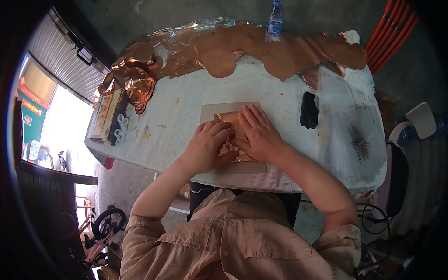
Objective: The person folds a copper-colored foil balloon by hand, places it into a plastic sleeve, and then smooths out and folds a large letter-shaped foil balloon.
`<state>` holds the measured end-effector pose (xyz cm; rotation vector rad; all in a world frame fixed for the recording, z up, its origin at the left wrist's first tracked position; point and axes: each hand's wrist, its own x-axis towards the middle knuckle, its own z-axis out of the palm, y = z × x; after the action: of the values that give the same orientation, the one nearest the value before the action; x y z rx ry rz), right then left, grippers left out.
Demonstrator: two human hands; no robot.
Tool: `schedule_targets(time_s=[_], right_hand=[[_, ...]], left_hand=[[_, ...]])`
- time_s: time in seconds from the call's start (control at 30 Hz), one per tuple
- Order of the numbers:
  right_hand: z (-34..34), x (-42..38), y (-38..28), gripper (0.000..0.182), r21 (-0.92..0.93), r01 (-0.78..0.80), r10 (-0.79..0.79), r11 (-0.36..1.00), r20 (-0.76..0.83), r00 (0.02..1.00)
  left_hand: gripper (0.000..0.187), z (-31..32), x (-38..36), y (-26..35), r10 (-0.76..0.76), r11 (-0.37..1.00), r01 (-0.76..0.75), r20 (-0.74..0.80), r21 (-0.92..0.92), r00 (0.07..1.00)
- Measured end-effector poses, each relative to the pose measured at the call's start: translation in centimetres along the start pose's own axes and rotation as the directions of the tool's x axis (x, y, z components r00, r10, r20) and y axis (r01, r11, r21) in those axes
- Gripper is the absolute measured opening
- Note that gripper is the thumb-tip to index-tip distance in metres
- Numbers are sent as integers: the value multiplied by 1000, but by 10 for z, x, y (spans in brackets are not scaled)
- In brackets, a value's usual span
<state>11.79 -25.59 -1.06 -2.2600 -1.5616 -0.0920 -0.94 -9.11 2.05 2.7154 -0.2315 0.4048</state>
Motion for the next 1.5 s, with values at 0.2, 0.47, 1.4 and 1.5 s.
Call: schedule_targets(time_s=[0.2, 0.47, 1.4, 1.5], right_hand=[[4, -2, 0, 78, -44, -34, 35, 998, 35, 999], [10, -4, 0, 80, -97, -21, 23, 995, 22, 1000], [11, -3, 0, 80, -133, -31, 36, 991, 31, 999], [12, -4, 0, 81, -137, -34, 40, 990, 41, 998]], left_hand=[[49, 1, 1, -1, -23, 998, 23, 4, -66, 1000], [48, -11, -9, -20, -8, 981, 14, 34, -192, 999], [15, -11, -34, 30, -42, 960, 33, 26, 278, 999], [17, -14, -31, 39, -107, 949, 76, 86, 305, 991]])
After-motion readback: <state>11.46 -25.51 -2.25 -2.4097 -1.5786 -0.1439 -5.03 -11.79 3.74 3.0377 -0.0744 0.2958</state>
